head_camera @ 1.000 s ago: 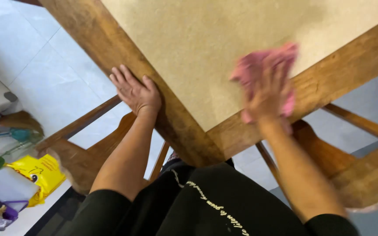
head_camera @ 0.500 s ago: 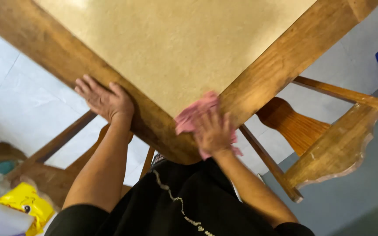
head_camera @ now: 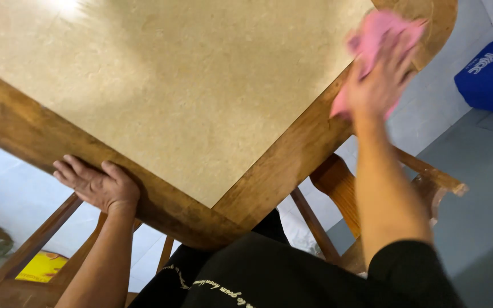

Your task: Wiping the surface of a dining table using a cloth

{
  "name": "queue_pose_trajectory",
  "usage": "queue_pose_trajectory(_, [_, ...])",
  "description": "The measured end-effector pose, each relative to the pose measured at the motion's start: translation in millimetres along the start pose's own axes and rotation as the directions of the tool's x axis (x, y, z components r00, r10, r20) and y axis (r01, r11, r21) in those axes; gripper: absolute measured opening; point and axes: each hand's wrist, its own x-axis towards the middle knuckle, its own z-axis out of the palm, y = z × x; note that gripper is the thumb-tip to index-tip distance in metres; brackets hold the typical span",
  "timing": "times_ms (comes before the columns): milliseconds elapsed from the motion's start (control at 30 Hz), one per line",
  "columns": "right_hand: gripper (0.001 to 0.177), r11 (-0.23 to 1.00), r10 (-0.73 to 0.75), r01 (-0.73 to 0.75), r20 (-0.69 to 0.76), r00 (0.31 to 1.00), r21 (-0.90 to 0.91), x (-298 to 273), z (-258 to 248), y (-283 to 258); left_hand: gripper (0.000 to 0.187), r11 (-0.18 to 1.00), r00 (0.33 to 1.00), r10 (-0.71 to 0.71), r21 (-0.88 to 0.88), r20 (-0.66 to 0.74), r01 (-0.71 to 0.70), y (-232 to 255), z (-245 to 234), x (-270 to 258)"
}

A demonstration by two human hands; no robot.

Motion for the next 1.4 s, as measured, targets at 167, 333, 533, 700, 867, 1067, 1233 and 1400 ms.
queue_pose_trajectory(167, [0.060,0.968,0.232,-0.236,0.056,0.971,0.086,96,16,47,0.069,1.000,1.000,0.016,0.004,-0.021,-0.016,3,-3,-1])
queue_pose_trajectory(333, [0.053,0.972,-0.111,0.153,-0.224,0.968,0.181,153,34,63,0.069,0.999,0.999,0.034,-0.032,-0.016,-0.035,2,-3,2])
queue_pose_trajectory(533, [0.043,0.945,-0.199,0.263,-0.297,0.934,0.194,110,15,-15,0.068,1.000,1.000,-0.004,0.007,-0.019,0.005,3,-1,-2])
queue_pose_trajectory(700, [0.060,0.867,-0.408,0.429,-0.135,0.903,0.253,20,-5,-107,0.071,0.995,0.995,-0.096,0.043,0.043,0.094,0,9,-1])
queue_pose_trajectory(867, [0.068,0.843,-0.484,0.497,-0.116,0.868,0.203,-114,-20,-190,0.071,0.992,0.991,-0.123,0.017,0.058,0.122,6,1,2])
queue_pose_trajectory(1067, [0.071,0.694,-0.697,0.699,-0.085,0.712,0.174,-271,-10,-228,0.077,0.996,0.984,-0.057,-0.057,0.171,0.067,-13,6,6])
queue_pose_trajectory(1233, [0.064,0.576,-0.757,0.768,-0.171,0.630,0.280,-357,4,-216,0.071,0.846,0.861,0.500,-0.263,0.092,-0.464,-15,-11,16])
queue_pose_trajectory(1400, [0.069,0.593,-0.748,0.766,-0.183,0.638,0.247,-354,11,-183,0.068,0.618,0.628,0.772,-0.341,0.093,-0.709,0,-13,29])
